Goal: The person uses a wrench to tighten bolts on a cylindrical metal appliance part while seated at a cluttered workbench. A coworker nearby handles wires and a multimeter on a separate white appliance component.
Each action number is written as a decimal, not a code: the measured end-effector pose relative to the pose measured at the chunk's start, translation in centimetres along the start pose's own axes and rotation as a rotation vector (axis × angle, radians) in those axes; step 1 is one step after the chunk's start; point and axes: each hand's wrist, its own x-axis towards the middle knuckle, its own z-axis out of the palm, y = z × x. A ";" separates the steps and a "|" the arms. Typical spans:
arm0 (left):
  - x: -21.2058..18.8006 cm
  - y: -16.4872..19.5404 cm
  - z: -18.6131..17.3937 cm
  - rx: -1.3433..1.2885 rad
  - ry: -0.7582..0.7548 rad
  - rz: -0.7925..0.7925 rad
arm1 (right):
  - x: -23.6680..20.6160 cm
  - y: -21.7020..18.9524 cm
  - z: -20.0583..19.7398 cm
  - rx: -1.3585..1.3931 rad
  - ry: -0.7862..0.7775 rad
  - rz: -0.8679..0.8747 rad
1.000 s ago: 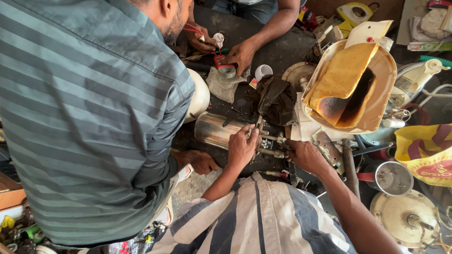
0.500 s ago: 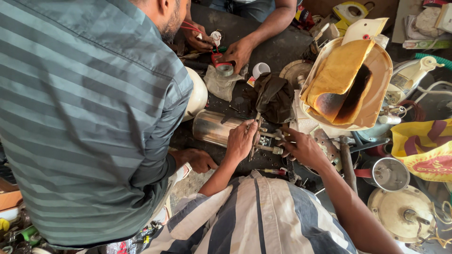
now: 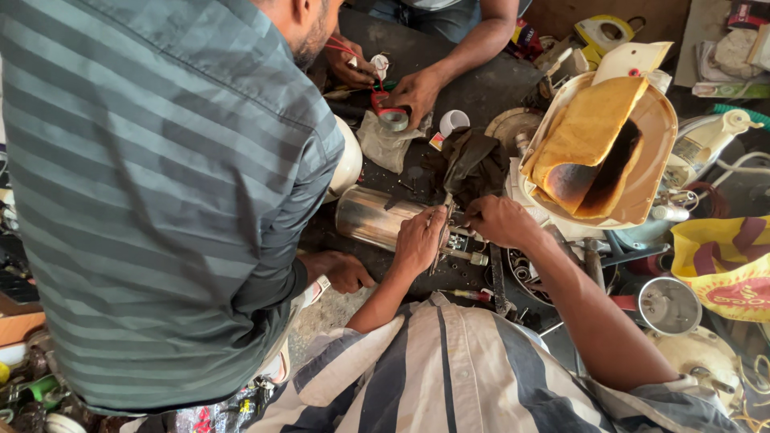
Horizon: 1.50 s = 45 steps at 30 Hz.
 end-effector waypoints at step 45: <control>4.2 1.1 -0.5 -0.127 -0.233 -0.067 | 7.4 1.5 -1.3 -0.683 0.163 -0.213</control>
